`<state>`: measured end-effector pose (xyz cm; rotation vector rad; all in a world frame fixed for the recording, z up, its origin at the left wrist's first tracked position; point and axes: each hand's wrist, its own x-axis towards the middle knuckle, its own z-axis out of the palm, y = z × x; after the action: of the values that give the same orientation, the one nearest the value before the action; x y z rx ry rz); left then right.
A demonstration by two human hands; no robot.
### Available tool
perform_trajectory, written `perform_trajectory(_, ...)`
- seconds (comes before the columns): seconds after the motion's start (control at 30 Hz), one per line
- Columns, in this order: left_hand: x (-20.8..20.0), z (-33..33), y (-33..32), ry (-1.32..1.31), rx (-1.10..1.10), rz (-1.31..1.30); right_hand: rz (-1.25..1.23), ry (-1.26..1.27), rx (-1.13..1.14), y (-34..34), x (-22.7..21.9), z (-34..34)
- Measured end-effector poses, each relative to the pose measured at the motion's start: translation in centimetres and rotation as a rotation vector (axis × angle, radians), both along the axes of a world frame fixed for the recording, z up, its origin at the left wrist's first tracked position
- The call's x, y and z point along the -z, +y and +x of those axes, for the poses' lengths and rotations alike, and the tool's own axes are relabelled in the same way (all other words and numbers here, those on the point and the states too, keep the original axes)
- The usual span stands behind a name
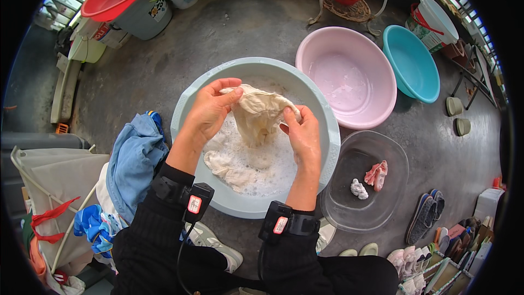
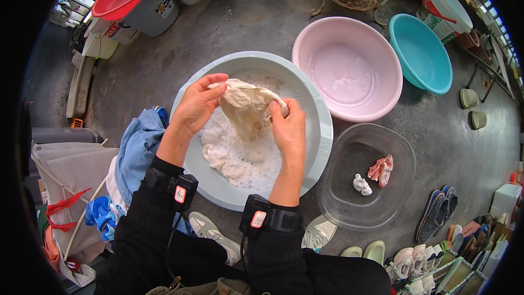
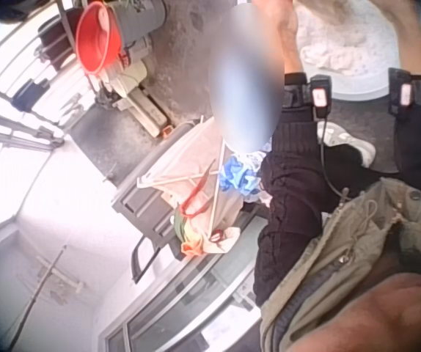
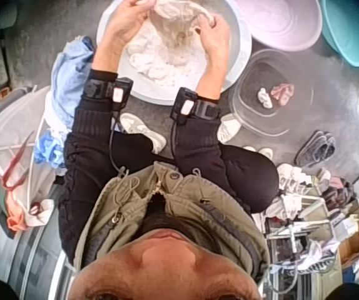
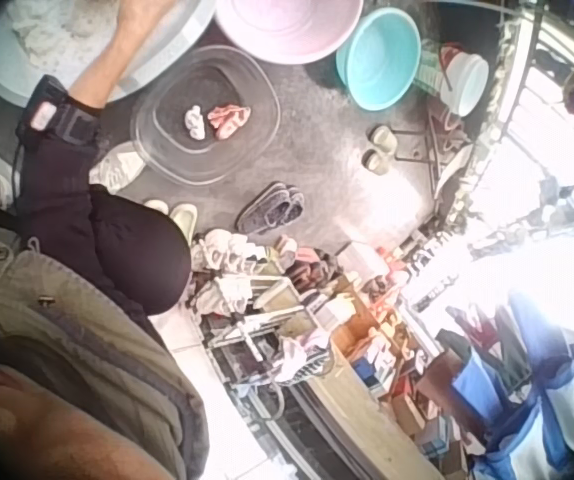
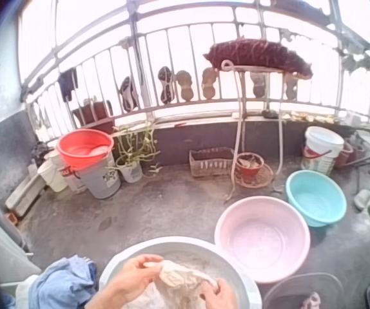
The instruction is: The person hand-washes several garments in a basin of soapy water. They scrub and rinse a light-colored cloth, then a pair of blue jeans, and finally a blue jacket, moving each item to a separate basin after washing.
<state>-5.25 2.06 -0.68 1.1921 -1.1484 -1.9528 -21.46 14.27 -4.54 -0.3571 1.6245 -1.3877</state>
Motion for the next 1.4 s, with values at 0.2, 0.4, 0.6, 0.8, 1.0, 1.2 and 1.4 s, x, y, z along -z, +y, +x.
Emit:
perform_trajectory(0.2,1.2,-2.2,3.0,0.102,0.167,-0.379,-0.089,-0.061,0.134,-1.1,-1.2,2.3)
perform_trajectory(0.4,1.2,-1.3,2.5,0.152,0.078,-0.212,-0.074,-0.074,0.117,-0.6,-1.0,1.6)
perform_trajectory(0.6,0.4,-0.1,1.2,0.488,0.157,0.239,-0.465,-0.562,0.082,-0.3,0.8,2.7)
perform_trajectory(0.8,0.9,0.1,0.8,0.372,0.162,0.337,-0.543,-0.314,0.070,-0.7,0.9,3.2)
perform_trajectory(1.0,2.1,-0.5,2.0,0.192,0.036,0.372,-0.566,-0.374,0.199,-1.5,1.8,4.1)
perform_trajectory(1.2,1.8,-3.2,7.2,-0.556,0.203,-0.776,-0.076,-0.573,0.153,-2.4,1.6,5.5)
perform_trajectory(1.4,2.5,-1.5,7.7,-0.668,0.182,-0.702,0.025,-0.520,-0.015,-2.8,2.3,8.8)
